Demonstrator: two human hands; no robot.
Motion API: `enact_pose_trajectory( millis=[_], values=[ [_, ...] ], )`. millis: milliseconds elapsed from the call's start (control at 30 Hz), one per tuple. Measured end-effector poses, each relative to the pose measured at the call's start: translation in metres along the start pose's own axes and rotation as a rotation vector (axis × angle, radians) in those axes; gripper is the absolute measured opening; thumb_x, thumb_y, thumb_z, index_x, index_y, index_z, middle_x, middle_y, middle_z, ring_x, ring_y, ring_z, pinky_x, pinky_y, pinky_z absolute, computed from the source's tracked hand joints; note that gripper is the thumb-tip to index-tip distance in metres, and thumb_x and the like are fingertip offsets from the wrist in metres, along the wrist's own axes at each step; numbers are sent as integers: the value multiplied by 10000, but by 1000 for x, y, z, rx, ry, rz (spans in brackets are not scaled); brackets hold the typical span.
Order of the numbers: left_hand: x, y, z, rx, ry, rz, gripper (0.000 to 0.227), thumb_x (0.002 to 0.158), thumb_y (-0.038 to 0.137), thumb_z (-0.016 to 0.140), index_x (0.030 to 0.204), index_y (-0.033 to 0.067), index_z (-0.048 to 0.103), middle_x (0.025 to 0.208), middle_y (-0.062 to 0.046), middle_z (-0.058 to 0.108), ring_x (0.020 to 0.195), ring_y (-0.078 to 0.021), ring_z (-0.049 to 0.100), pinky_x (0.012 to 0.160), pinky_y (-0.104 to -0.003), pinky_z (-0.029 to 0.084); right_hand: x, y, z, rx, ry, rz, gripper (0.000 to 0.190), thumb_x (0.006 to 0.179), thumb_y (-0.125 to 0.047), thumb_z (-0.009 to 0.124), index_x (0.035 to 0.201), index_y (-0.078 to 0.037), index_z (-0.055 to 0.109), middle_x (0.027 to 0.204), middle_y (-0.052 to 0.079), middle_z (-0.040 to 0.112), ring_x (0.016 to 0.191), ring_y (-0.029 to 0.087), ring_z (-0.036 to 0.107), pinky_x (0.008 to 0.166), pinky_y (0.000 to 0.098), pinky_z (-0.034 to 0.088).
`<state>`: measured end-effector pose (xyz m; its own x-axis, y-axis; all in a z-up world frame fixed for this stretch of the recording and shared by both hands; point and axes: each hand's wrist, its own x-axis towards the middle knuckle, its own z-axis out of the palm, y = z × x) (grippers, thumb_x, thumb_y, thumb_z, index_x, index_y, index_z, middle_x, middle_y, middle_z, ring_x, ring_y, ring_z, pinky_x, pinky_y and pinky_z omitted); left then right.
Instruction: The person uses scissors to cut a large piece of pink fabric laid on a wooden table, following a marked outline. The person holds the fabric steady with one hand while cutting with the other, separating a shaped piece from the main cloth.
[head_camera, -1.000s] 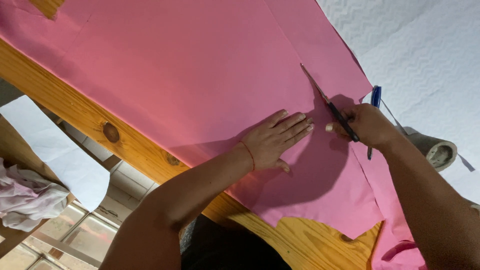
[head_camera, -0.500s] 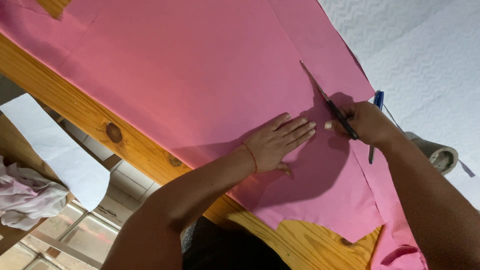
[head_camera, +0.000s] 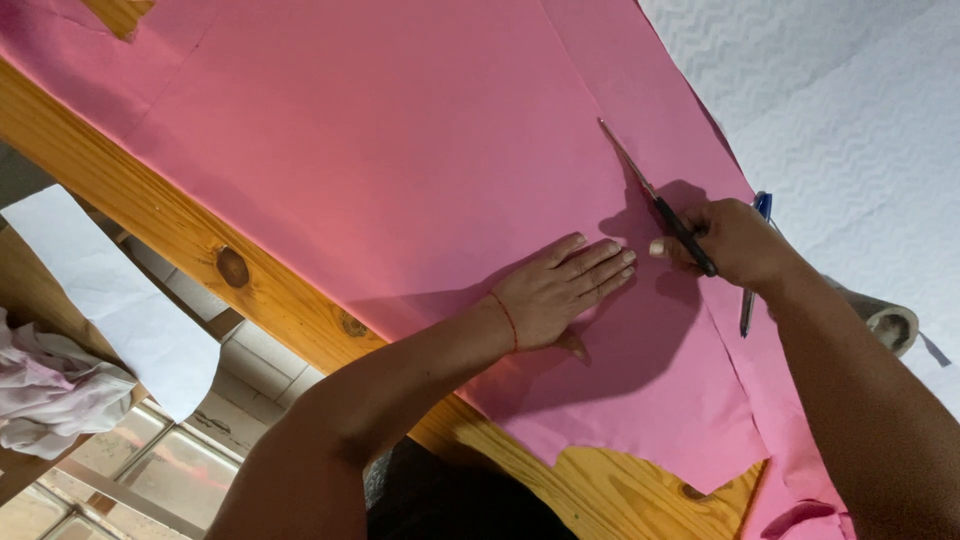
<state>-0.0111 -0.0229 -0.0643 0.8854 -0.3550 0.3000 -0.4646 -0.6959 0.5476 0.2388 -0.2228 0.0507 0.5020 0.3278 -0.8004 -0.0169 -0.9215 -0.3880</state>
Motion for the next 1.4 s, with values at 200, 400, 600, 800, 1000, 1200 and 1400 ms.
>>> enact_pose_trajectory(
  millis=[200, 400, 600, 800, 1000, 1200, 1400],
  values=[
    [0, 2, -6, 17, -63, -4, 1477, 882, 1151, 392, 1913, 99, 279, 2022, -108, 241, 1881, -322, 196, 1539, -634, 60, 5, -6, -2, -11, -14, -6, 413, 1006, -292, 967, 842, 66, 842, 672, 259, 721, 689, 418, 751, 772, 480, 523],
    [5, 2, -11, -3, -31, 21, 1453, 884, 1104, 483, 1852, 24, 401, 1990, -162, 308, 1858, -371, 264, 1532, -674, 131, 12, -11, -1, 15, -9, -43, 500, 979, -399, 1010, 845, 50, 835, 666, 239, 725, 669, 400, 755, 744, 476, 525],
    [2, 2, -8, 43, -73, 16, 1522, 822, 1109, 634, 1876, 49, 345, 2003, -156, 285, 1867, -379, 261, 1538, -682, 157, 19, -4, 2, -12, -16, -10, 487, 988, -386, 1002, 825, 42, 836, 674, 235, 724, 682, 395, 748, 771, 454, 517],
    [3, 2, -10, 53, -56, 15, 1520, 805, 1108, 652, 1875, 67, 365, 1996, -144, 305, 1861, -360, 274, 1537, -667, 158, 15, -26, 1, 14, -5, -13, 424, 1009, -315, 995, 838, 46, 851, 694, 256, 761, 679, 409, 770, 776, 471, 523],
    [5, 3, -15, 66, -115, 9, 1485, 825, 1085, 706, 1881, 98, 365, 1995, -135, 318, 1865, -360, 252, 1538, -668, 127, 24, -25, -2, -12, -7, -49, 506, 994, -397, 1003, 816, 47, 839, 679, 251, 738, 684, 414, 750, 767, 474, 515],
    [6, 6, -28, 24, -143, -15, 1430, 907, 1022, 762, 1884, 59, 360, 2003, -129, 309, 1873, -346, 235, 1547, -644, 99, 23, -24, 4, -46, 9, -66, 533, 982, -429, 991, 741, 15, 819, 631, 231, 715, 639, 397, 732, 749, 463, 525],
    [5, 4, -10, -118, -76, -21, 1484, 853, 1099, 511, 1885, 42, 374, 1997, -165, 326, 1879, -378, 229, 1563, -652, 64, 26, -27, 3, -26, 32, -68, 659, 893, -571, 1050, 709, 2, 784, 576, 191, 693, 584, 357, 702, 653, 423, 487]
  ],
)
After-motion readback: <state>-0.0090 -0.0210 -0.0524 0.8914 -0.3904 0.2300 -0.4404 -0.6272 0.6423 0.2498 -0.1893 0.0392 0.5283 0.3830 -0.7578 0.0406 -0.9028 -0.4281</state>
